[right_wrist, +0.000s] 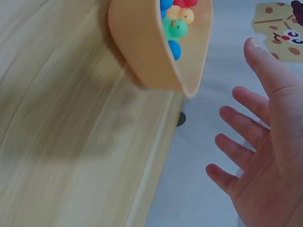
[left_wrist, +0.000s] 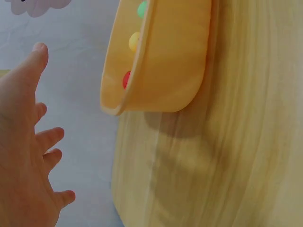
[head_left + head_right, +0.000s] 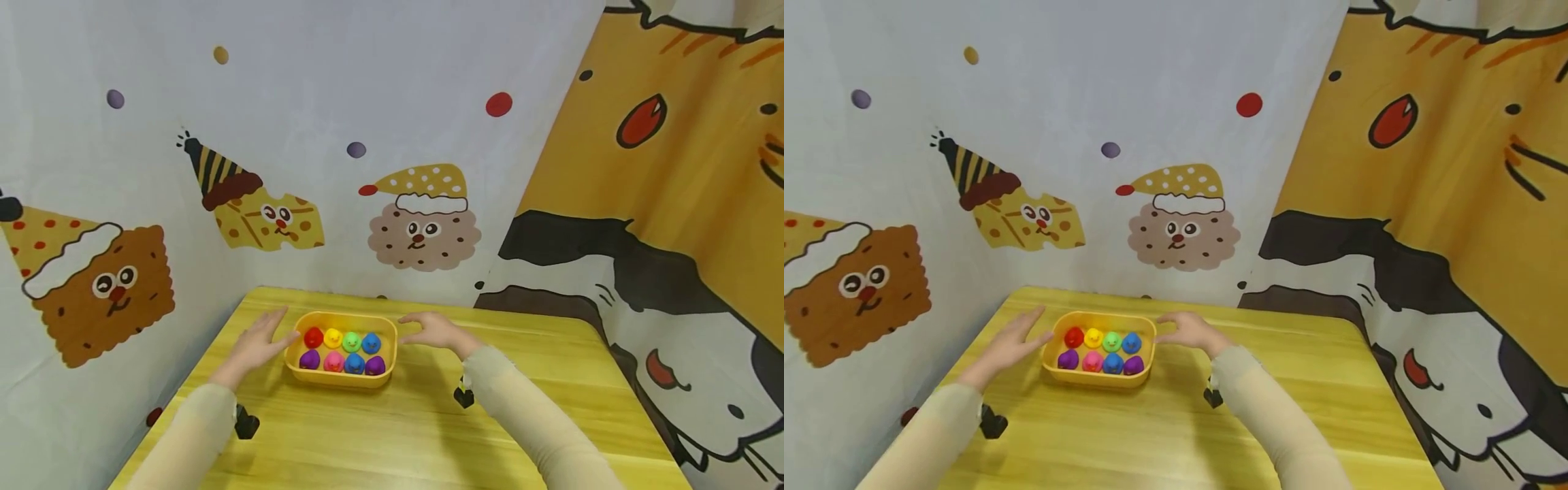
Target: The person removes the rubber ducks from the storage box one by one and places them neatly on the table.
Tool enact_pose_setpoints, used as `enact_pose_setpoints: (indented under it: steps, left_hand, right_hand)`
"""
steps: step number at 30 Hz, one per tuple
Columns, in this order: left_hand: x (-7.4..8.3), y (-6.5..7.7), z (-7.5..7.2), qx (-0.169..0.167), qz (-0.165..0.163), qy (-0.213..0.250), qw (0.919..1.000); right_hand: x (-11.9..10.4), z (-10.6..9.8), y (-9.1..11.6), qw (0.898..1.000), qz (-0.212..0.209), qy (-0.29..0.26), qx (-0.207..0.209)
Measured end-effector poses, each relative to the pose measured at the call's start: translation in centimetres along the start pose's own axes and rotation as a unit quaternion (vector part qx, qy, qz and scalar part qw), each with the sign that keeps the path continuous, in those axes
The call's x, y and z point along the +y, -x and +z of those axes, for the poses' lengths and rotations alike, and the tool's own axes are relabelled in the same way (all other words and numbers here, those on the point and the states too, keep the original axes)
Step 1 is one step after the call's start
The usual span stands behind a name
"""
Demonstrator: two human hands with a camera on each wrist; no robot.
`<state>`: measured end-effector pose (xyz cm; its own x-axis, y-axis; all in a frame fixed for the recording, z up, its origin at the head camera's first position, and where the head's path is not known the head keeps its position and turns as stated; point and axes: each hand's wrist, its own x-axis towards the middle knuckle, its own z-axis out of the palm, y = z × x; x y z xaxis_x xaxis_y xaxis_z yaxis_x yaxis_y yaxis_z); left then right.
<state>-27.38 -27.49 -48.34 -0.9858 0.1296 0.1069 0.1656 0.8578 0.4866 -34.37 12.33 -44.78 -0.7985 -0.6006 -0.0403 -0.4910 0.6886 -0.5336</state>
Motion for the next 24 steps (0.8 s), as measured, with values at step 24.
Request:
enact_pose_setpoints:
  steps: [24]
  left_hand:
    - [-0.3,0.3,3.2,-0.074,-0.034,0.072,0.9941]
  right_hand:
    - [-2.7,2.6,-3.3,0.994,-0.031,-0.043,-0.096]
